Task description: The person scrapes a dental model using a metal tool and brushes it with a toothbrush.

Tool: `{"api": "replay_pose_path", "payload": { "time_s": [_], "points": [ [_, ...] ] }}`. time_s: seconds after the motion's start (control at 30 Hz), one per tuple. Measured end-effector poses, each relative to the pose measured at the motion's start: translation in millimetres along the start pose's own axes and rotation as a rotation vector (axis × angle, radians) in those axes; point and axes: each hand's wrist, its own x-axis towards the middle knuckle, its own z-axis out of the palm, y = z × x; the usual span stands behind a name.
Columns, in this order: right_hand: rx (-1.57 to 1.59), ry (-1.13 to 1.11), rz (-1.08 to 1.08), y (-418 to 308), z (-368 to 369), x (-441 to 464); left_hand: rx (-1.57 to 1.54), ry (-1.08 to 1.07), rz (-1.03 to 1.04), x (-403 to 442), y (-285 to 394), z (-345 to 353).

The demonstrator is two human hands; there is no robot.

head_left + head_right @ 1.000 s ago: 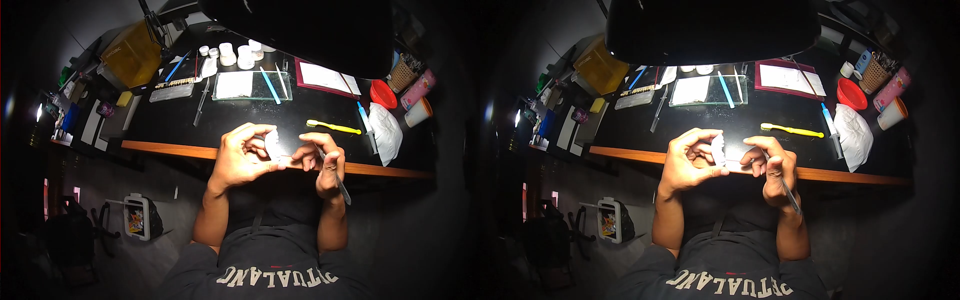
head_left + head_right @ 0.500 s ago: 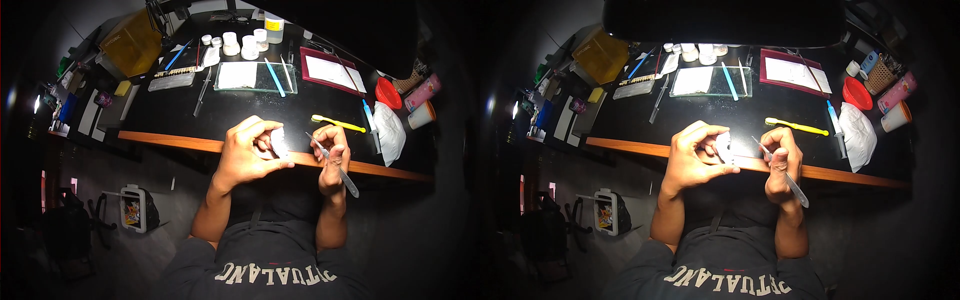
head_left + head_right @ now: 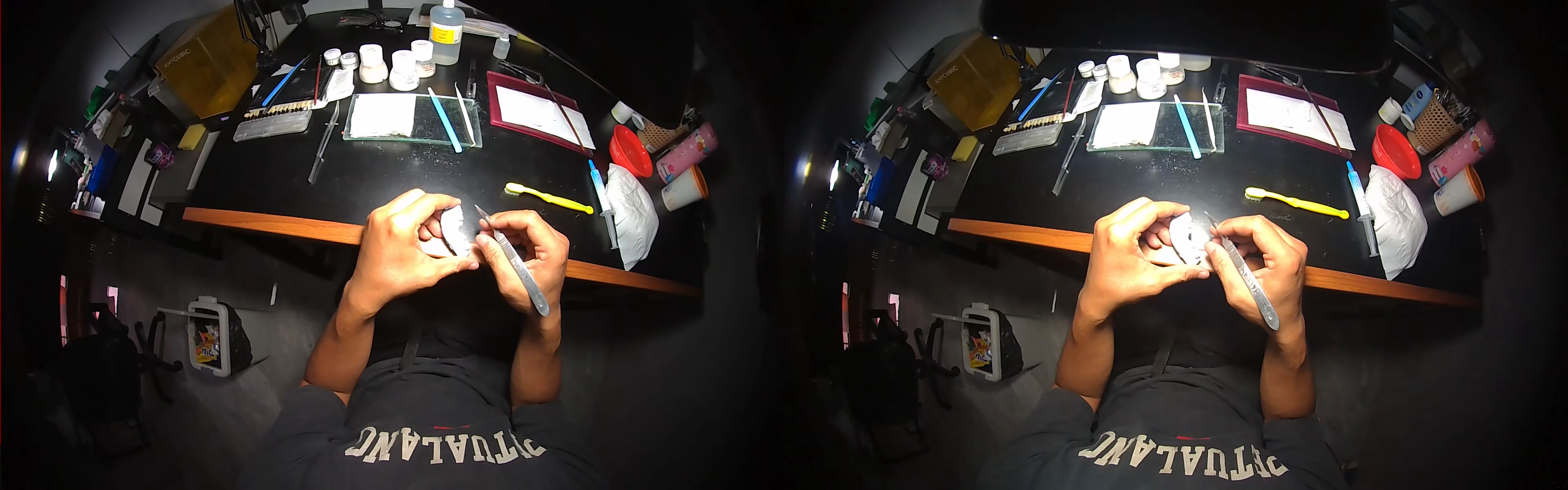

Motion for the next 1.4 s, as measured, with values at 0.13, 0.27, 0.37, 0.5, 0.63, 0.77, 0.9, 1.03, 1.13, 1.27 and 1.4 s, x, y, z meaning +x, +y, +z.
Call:
{"api": "replay_pose_path", "payload": {
  "time_s": [0.13, 0.27, 0.37, 0.5, 0.63, 0.77, 0.9, 1.03, 1.13, 1.27, 1.4],
  "points": [
    [0.028, 0.026, -0.008, 4.3, 2.2, -2.4, -0.020, 0.015, -0.019, -0.7, -0.3, 2.0],
    [-0.031, 0.003, -0.077, 4.0, -2.8, -0.2, 0.001, 0.011, 0.000, -0.4, -1.3, 1.6],
    [0.017, 0.021, -0.062, -2.5, -0.7, 2.3, -0.002, 0.014, -0.012, 0.0, 1.1, 1.7],
    [0.141, 0.061, -0.048, -3.9, 6.8, 3.9, -0.002, 0.026, -0.002, -0.7, 0.1, 1.4],
    [0.259, 0.103, 0.074, -6.0, 18.8, -4.1, 0.040, 0.056, 0.013, -2.0, -0.1, 2.6],
    [0.319, 0.160, 0.099, -11.6, 34.5, -7.1, 0.067, 0.101, 0.028, -2.6, -1.1, 6.1],
    [0.233, 0.090, -0.012, -6.7, 32.9, -7.7, 0.019, 0.080, -0.001, -2.0, -1.9, 4.9],
    [0.169, 0.065, -0.083, -3.1, 29.5, -9.6, -0.082, 0.054, -0.010, -0.6, 0.7, 1.4],
    [0.110, 0.049, -0.186, -4.7, 28.7, -7.9, -0.126, 0.032, -0.013, -0.4, -1.4, -0.1],
    [0.141, 0.115, -0.132, -5.5, 35.3, -7.8, -0.179, -0.003, -0.032, -0.1, -2.9, -3.9],
    [0.146, 0.079, -0.166, -2.6, 32.5, -7.1, -0.219, -0.056, -0.023, 2.7, 0.4, -11.4]
  ]
}}
